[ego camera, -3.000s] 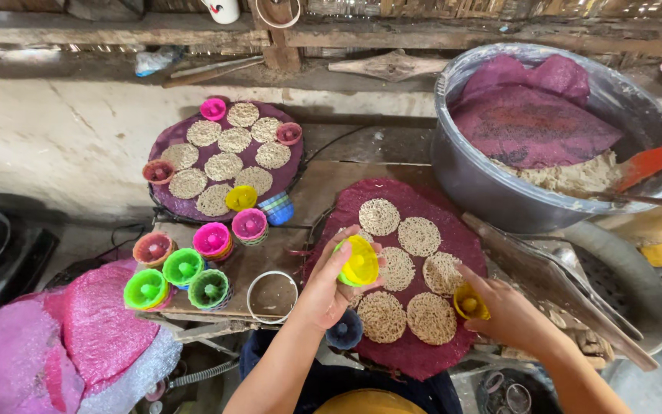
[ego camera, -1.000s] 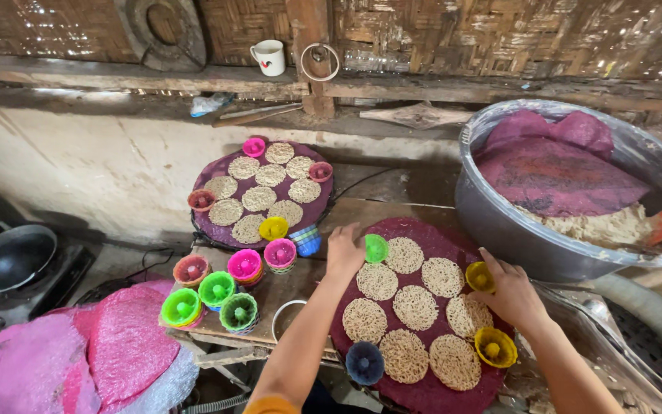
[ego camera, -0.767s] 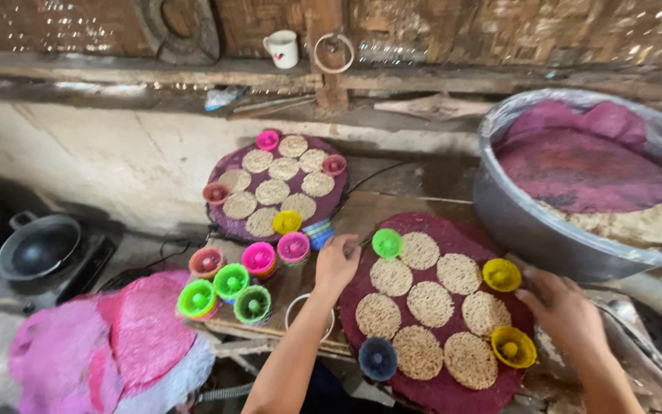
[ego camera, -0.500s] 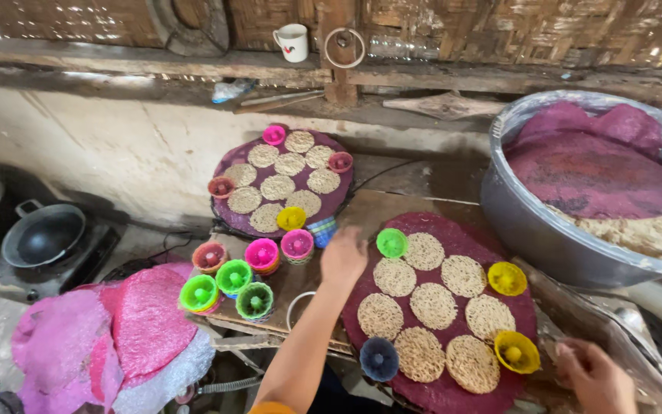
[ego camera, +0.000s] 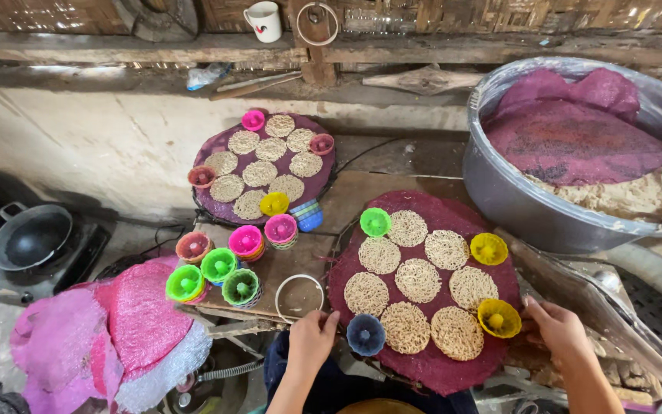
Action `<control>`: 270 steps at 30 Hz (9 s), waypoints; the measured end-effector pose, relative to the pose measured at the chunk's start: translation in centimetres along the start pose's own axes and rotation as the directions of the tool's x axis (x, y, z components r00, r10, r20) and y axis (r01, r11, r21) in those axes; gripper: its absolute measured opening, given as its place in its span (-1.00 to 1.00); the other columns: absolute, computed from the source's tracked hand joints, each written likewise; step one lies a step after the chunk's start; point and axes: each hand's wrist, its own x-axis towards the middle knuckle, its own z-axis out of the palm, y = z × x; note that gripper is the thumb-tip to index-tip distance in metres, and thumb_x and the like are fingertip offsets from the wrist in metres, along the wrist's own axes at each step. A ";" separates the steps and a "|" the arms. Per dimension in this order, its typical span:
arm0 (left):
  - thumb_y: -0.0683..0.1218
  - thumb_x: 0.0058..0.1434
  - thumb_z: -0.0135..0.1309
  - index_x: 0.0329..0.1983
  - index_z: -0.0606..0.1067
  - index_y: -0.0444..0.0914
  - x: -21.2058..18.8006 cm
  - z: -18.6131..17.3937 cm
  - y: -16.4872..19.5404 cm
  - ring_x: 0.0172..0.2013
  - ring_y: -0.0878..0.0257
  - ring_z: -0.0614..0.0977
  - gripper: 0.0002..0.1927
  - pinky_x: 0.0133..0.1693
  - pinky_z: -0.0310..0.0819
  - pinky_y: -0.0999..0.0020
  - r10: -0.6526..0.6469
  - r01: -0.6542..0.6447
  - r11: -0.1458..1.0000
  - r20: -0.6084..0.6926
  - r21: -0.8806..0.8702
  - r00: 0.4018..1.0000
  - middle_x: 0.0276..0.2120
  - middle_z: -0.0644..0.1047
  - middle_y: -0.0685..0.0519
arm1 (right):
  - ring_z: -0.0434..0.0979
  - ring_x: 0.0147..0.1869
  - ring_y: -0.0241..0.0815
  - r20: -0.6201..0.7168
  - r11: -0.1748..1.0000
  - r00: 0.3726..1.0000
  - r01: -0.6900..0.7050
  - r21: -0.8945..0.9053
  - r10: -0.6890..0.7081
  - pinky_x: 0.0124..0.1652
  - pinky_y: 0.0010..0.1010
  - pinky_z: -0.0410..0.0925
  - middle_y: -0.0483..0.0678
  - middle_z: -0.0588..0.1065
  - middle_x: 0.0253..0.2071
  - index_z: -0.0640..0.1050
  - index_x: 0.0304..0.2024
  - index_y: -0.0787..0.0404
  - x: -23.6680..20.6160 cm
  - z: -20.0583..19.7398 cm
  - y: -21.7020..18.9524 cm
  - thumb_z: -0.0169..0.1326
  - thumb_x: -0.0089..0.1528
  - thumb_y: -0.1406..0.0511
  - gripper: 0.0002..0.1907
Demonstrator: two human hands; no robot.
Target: The person presses dough with a wooden hand press onto a cloth-covered round board, forming round perforated discs, and moves finished discs onto trays. They scoop more dough from a large basin and later place colorful plastic cups over the formed discs.
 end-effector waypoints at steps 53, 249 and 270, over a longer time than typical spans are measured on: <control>-0.05 0.36 -0.05 0.05 0.35 -0.15 -5.9 -6.0 -0.3 -0.30 0.20 0.67 -0.77 -0.25 0.58 0.26 -0.198 0.179 0.057 0.164 -0.982 0.966 -0.31 0.58 0.00 | 0.54 0.23 0.04 0.402 0.369 0.571 0.798 -0.476 -0.716 0.15 -0.22 0.38 0.04 0.50 0.23 0.11 0.51 0.03 -4.3 2.6 -12.0 0.26 0.00 0.06 0.07; 0.12 0.00 0.37 0.46 0.19 -0.37 13.3 -12.4 6.8 0.14 -0.05 0.45 0.04 0.26 -0.01 -0.50 0.253 -0.295 0.777 0.153 0.556 0.955 0.08 0.43 -0.11 | 0.54 0.21 0.02 0.720 0.903 0.643 -0.103 0.417 -0.260 0.09 -0.03 0.42 0.03 0.53 0.16 0.42 0.21 0.23 -1.1 39.8 -27.1 -0.02 0.20 0.50 -0.51; 0.30 -0.02 0.27 0.46 0.16 -0.18 11.3 -13.9 3.3 0.43 -0.07 0.09 0.05 0.31 -0.19 -0.37 0.344 -0.330 0.746 0.090 0.578 0.935 0.44 0.22 -0.10 | 0.63 -0.23 -0.21 0.209 0.575 0.697 0.695 -0.431 -0.686 -0.26 -0.34 0.48 -0.13 0.63 -0.11 0.64 -0.27 0.22 -3.7 11.9 -14.4 0.23 0.18 0.25 -0.83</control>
